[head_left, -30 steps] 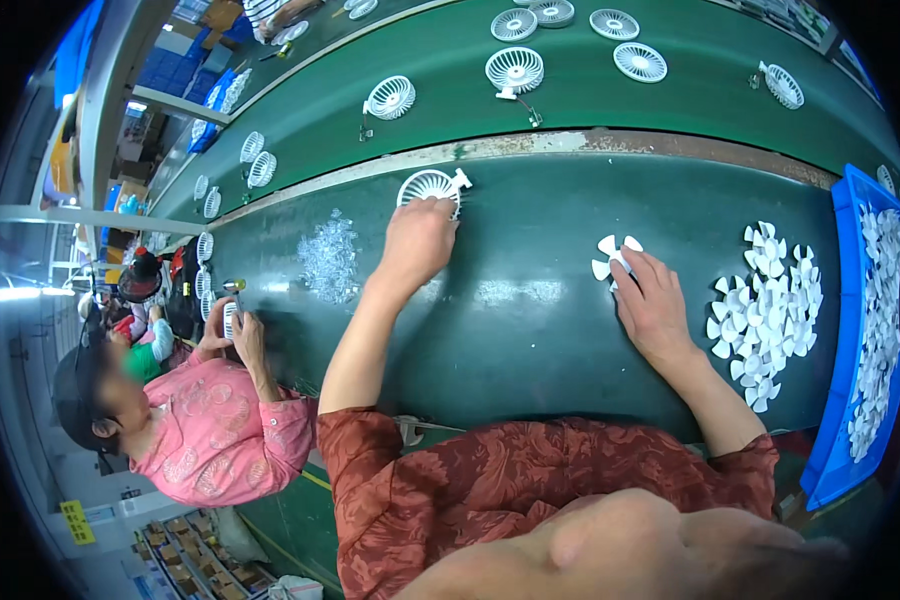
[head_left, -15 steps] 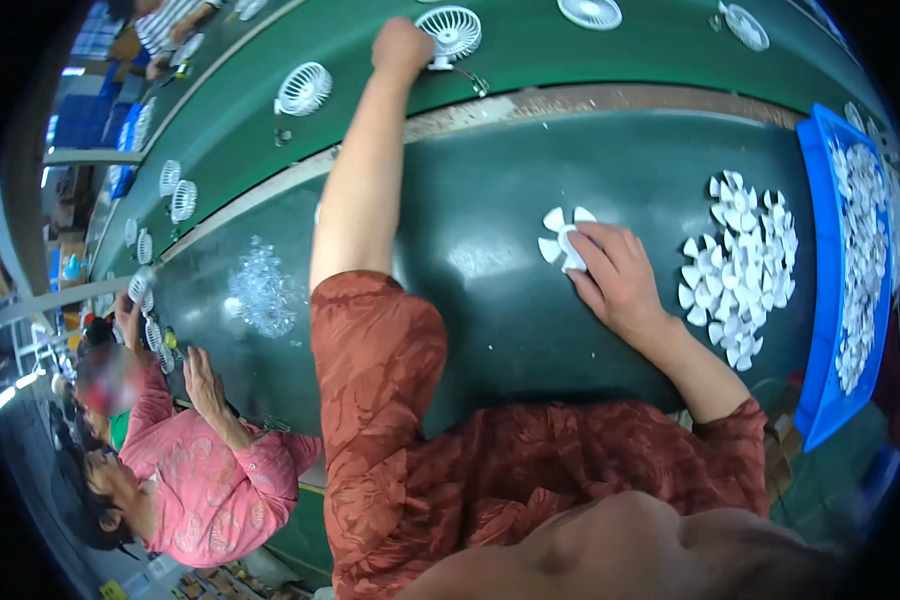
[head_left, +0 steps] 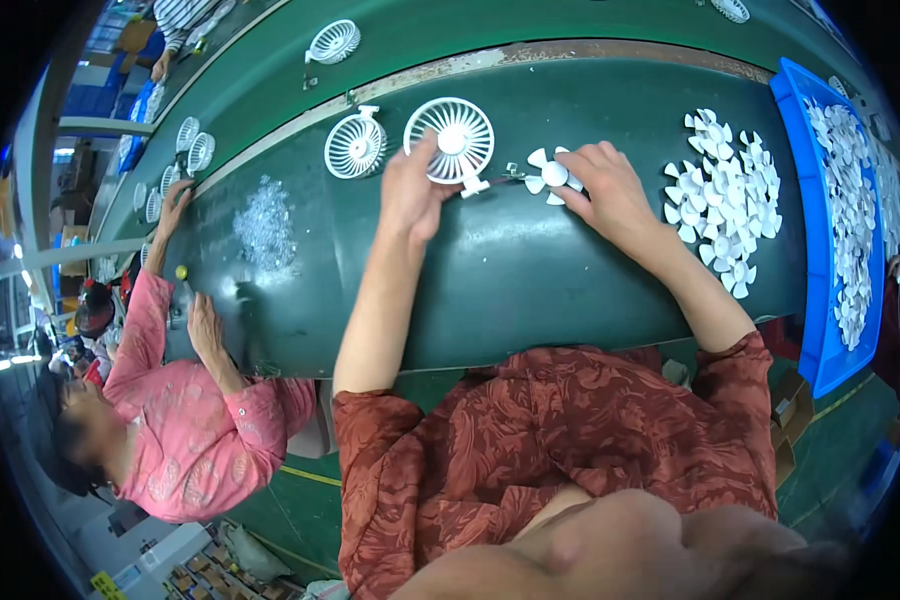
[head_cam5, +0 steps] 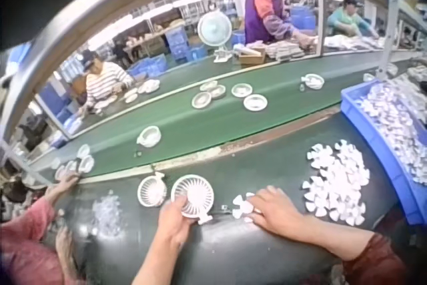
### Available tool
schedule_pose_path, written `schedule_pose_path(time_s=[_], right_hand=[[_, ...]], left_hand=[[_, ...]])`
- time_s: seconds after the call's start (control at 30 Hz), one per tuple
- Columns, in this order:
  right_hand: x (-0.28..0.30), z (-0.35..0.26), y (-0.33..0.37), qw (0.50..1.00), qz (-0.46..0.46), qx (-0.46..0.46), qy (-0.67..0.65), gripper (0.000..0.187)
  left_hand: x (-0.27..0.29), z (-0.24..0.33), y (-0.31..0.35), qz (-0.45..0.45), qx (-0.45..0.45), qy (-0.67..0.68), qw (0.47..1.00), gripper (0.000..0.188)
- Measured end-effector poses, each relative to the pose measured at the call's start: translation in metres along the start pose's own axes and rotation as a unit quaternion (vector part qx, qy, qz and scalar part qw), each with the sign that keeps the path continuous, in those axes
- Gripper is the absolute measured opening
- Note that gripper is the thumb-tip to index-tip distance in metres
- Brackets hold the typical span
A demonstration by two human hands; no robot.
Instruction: The person assembles mini fans by attaching fan blades into fan casings by hand, placing the assembled pieces onto a conveyor belt, and emptying a blue tray of fan blades onto the workstation table.
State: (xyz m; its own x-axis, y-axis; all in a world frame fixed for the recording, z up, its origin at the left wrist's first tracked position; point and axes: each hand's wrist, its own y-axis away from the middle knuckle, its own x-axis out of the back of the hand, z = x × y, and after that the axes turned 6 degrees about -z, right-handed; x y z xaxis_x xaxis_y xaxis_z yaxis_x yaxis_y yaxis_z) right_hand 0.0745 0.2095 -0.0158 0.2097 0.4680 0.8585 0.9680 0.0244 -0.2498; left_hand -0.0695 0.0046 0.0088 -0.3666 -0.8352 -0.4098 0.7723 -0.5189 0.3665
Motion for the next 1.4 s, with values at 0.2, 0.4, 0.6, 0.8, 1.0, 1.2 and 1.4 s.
schedule_pose_path(time_s=[0.2, 0.4, 0.6, 0.8, 1.0, 1.2, 1.4], right_hand=[[0.012, -0.013, -0.004, 0.99, -0.069, -0.021, 0.124, 0.029], [0.037, -0.037, -0.007, 0.994, 0.09, 0.01, 0.067, 0.028], [0.014, -0.075, -0.027, 0.99, 0.069, 0.083, 0.09, 0.025], [0.002, -0.081, -0.033, 0.987, 0.062, 0.094, 0.118, 0.025], [0.018, -0.05, -0.033, 0.992, 0.102, 0.07, -0.018, 0.045], [0.003, -0.025, -0.032, 0.967, -0.119, -0.074, -0.215, 0.042], [0.01, 0.0, -0.035, 0.933, -0.211, -0.097, -0.275, 0.042]], left_hand=[[0.0, -0.027, 0.026, -0.076, -0.026, 0.035, 0.996, 0.037], [0.0, -0.033, 0.032, -0.117, -0.039, 0.049, 0.991, 0.041], [-0.015, -0.034, 0.041, -0.154, -0.045, 0.051, 0.986, 0.038], [-0.013, -0.048, 0.035, -0.09, -0.181, -0.058, 0.978, 0.026], [-0.011, -0.046, 0.037, -0.056, -0.251, -0.24, 0.936, 0.028], [-0.016, -0.05, 0.041, -0.073, -0.235, -0.336, 0.909, 0.029], [-0.017, -0.059, 0.039, -0.093, -0.185, -0.338, 0.918, 0.035]])
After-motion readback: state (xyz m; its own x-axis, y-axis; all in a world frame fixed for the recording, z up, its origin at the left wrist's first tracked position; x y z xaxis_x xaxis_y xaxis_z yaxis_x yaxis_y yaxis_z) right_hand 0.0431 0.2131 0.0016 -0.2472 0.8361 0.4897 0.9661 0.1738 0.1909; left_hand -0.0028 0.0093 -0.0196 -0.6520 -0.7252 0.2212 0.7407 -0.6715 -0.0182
